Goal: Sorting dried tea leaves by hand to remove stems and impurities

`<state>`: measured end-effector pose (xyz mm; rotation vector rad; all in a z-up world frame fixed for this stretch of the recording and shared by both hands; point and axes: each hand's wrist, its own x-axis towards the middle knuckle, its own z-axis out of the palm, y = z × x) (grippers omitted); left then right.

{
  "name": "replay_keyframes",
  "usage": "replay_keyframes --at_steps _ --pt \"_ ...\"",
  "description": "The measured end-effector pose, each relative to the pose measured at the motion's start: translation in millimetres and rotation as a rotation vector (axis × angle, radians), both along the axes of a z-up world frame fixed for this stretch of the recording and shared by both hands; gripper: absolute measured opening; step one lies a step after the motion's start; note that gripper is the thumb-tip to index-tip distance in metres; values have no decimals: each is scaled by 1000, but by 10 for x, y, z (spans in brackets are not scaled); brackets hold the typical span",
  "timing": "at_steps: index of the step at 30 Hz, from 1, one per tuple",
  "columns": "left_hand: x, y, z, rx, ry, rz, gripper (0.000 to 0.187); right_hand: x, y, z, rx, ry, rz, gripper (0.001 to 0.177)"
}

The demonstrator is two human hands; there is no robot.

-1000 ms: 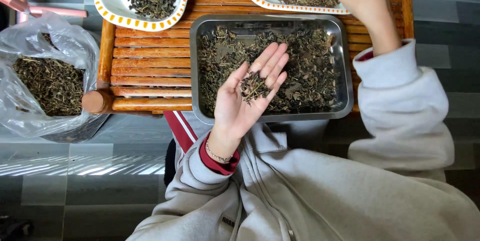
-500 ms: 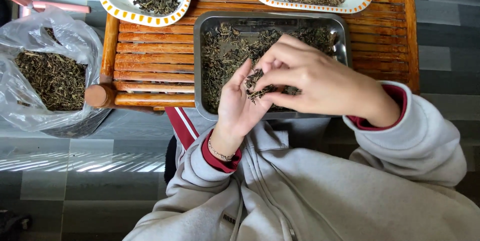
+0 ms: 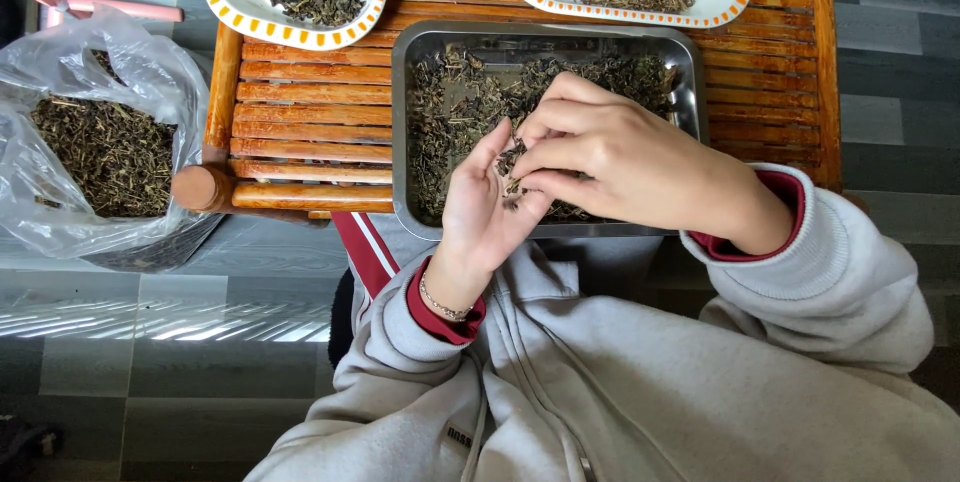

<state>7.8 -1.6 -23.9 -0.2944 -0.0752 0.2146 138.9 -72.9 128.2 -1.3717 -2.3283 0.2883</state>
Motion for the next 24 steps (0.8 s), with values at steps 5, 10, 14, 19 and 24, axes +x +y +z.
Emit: replay_keyframes --at_steps 5,10,14,19,24 --pt "0 14 37 -39 91 -89 25 25 2 -6 1 59 4 19" --pt "-6 3 56 -16 -36 28 36 24 30 -3 49 51 -30 13" --pt "-16 21 37 0 -38 12 40 20 21 5 47 88 -57 9" --pt "-17 18 162 107 146 23 28 60 15 3 50 51 -73 17" --pt "4 27 173 140 174 81 37 129 6 9 54 30 -87 19"
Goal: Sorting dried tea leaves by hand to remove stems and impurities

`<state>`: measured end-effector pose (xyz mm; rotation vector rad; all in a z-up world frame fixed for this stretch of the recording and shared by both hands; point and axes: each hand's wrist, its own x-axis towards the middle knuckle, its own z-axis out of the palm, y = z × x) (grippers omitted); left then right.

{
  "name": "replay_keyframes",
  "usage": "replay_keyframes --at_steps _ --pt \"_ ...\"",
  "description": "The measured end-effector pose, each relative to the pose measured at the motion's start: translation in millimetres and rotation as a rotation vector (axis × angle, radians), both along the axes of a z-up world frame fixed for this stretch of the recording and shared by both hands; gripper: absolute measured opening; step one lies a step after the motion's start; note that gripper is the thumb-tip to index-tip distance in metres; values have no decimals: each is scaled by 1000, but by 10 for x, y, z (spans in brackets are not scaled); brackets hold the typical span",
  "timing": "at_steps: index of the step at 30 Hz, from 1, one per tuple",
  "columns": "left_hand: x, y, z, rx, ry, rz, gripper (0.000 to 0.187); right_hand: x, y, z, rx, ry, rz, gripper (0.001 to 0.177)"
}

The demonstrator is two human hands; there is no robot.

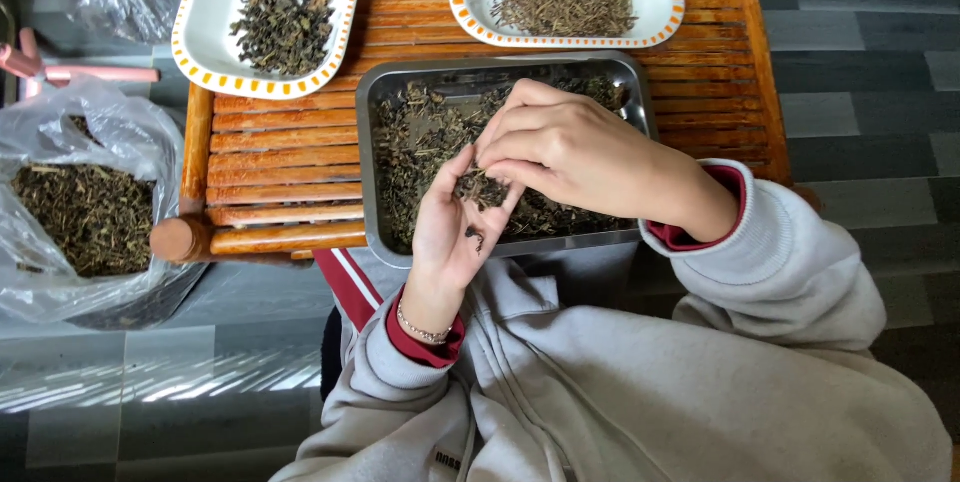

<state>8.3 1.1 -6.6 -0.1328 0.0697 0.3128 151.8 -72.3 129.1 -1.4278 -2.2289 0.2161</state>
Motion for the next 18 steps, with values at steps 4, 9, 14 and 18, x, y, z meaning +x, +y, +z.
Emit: replay_keyframes --at_steps 4,9,14,18 --pt "18 -13 62 66 107 96 43 57 -6 18 6 15 -14 19" --pt "19 -37 339 78 322 96 57 84 -19 -49 23 -49 -79 18" --pt "6 -22 -85 238 62 145 50 70 -12 2 -68 -45 -180 10" --pt "14 -2 -123 253 80 149 53 50 -9 -20 -23 -33 -212 8"
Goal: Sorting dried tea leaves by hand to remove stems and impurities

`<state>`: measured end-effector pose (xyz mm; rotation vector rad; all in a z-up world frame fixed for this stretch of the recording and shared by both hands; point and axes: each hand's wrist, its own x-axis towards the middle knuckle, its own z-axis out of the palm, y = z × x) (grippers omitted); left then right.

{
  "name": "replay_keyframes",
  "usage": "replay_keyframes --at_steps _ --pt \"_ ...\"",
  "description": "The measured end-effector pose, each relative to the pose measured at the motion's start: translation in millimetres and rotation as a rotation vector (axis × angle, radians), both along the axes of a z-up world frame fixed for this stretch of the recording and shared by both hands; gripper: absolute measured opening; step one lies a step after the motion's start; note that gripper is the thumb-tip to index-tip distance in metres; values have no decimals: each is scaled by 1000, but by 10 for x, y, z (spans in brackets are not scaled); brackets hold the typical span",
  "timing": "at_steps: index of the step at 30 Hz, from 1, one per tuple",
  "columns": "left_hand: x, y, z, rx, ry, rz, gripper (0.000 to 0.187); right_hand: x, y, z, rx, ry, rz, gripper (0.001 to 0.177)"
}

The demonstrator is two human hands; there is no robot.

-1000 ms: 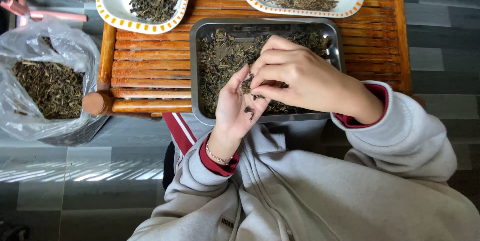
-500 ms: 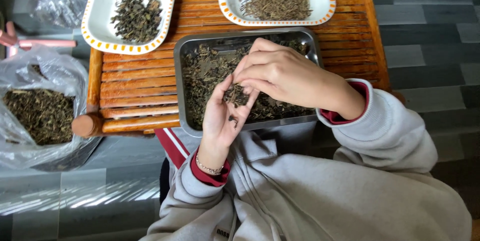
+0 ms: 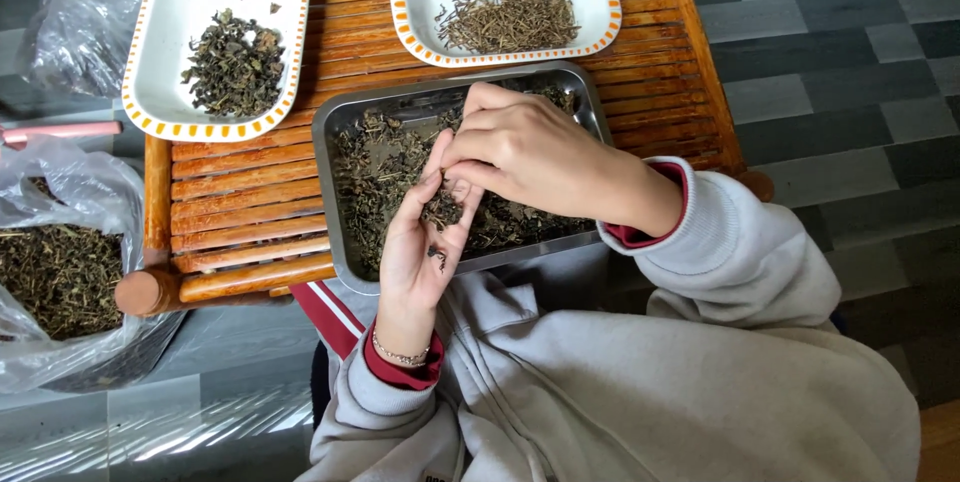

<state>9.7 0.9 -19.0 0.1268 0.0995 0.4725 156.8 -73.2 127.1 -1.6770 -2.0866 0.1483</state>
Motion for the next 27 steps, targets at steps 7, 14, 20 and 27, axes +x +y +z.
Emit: replay_keyframes --at_steps 7,14,20,27 --pt "30 31 -107 -52 49 15 56 -28 -25 5 19 -64 10 11" --pt "46 40 -160 -68 53 35 54 -2 -20 -20 85 -95 -1 11" --pt "42 20 -193 -58 40 55 52 20 -18 -10 145 -112 -2 11" --pt "38 4 -232 -87 0 59 49 27 -1 0 155 -122 -29 10"
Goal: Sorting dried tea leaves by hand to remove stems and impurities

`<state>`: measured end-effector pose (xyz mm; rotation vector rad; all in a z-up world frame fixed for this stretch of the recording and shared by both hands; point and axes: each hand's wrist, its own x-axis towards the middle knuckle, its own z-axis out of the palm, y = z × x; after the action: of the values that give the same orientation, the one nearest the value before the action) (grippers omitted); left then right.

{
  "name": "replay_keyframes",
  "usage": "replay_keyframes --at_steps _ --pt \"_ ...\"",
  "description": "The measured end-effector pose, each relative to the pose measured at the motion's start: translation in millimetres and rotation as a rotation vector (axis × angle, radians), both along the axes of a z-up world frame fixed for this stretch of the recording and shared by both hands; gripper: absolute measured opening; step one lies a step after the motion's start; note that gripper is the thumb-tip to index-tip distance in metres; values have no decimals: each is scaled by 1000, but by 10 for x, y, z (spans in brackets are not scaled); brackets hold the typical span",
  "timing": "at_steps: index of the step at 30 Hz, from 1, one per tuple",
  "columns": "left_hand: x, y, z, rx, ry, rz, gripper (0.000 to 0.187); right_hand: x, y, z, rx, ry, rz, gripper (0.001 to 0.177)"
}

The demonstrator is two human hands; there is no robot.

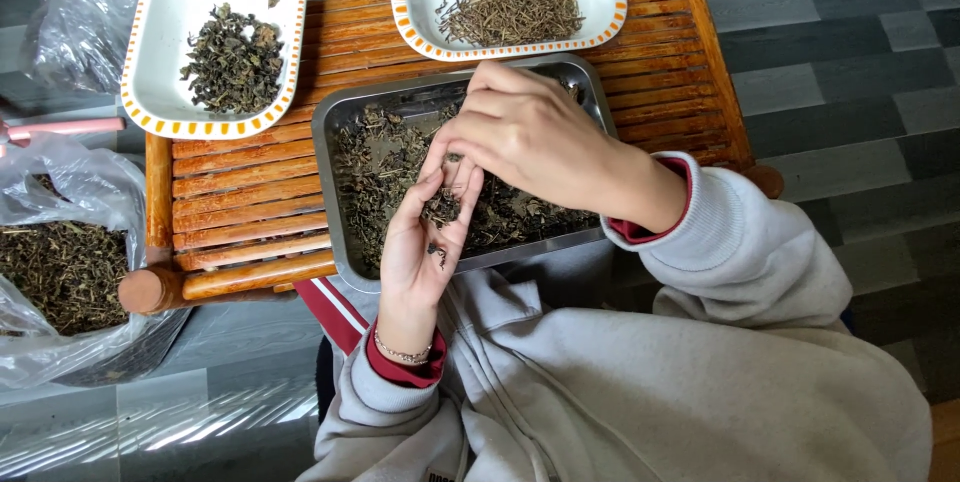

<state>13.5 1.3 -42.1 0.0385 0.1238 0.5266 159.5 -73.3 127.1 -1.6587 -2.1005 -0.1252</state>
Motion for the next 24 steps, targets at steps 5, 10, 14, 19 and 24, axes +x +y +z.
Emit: replay_keyframes --at_steps 5,10,14,19,24 --pt "-10 -8 178 22 12 -3 50 90 6 -19 -5 59 1 10" --pt "-58 -35 700 -41 217 -56 59 294 24 -48 75 250 83 8" --pt "-70 -21 573 -11 79 -67 59 426 26 -85 16 319 25 10" --pt "-68 -9 525 -5 -37 -90 58 568 44 -180 -92 450 -60 12" --pt "-54 -6 515 -23 -35 -86 56 529 43 -184 -113 481 -64 15"
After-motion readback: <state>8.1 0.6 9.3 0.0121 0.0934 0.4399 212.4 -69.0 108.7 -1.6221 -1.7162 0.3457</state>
